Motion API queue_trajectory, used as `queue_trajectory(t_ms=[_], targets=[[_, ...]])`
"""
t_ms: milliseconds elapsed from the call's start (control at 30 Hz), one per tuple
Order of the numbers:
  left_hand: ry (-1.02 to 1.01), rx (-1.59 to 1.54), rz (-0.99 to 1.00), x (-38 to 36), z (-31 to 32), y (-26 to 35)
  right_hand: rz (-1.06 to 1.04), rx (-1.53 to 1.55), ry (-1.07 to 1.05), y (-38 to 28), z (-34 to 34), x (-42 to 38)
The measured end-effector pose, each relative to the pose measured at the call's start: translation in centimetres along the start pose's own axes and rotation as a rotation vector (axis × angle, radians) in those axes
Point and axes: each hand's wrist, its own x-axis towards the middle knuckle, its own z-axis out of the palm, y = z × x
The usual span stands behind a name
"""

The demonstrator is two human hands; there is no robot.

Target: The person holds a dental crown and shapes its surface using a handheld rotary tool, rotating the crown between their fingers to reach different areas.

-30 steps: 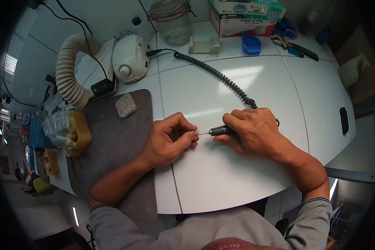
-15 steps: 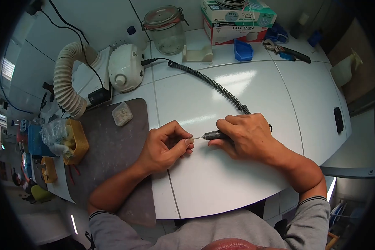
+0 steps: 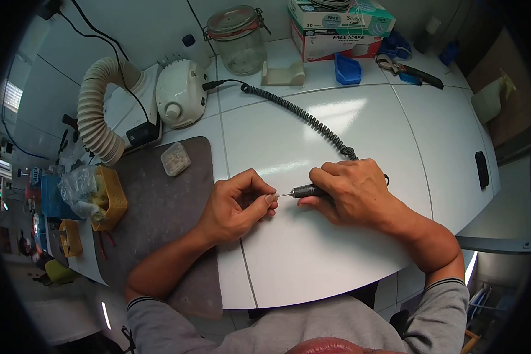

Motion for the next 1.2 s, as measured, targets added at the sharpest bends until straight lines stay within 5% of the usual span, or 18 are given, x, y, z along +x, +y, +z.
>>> queue_trajectory(t_ms=[1200], targets=[[-0.008, 0.002, 0.001, -0.01, -0.04, -0.15, 0.013, -0.001, -0.032, -0.10, -0.22, 0.05]])
